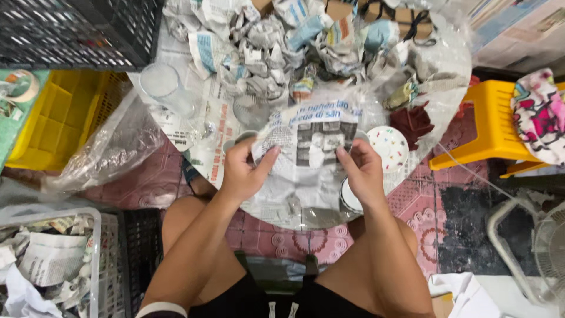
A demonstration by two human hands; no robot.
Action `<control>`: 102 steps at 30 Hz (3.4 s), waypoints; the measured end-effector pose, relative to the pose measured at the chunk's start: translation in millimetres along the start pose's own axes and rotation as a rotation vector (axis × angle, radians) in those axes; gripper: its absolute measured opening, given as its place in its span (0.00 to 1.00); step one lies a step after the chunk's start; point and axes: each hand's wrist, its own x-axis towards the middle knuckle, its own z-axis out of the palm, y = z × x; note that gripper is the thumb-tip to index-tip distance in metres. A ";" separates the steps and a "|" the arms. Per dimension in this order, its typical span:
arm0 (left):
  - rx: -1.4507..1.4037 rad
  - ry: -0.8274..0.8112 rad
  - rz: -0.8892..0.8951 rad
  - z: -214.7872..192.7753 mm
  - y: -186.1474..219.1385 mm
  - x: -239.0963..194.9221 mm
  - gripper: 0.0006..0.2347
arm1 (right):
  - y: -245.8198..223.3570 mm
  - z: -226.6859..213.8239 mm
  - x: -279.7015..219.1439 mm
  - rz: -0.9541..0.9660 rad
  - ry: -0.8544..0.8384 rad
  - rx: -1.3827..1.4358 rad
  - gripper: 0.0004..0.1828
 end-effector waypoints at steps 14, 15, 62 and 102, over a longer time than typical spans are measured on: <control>-0.103 -0.187 0.146 -5.4 -10.1 14.9 0.06 | -13.2 -17.3 7.9 -0.198 -0.033 -0.085 0.10; -0.099 -0.165 0.145 -5.2 -12.1 14.6 0.07 | -12.9 -14.8 8.8 -0.198 -0.042 -0.064 0.09; -0.302 -0.091 -0.130 5.9 -6.2 8.3 0.15 | -26.9 3.7 2.4 -0.073 0.039 0.000 0.13; 0.085 -0.595 -0.197 13.0 -0.8 -4.2 0.08 | -24.9 5.1 -10.9 -0.520 -0.043 -0.263 0.25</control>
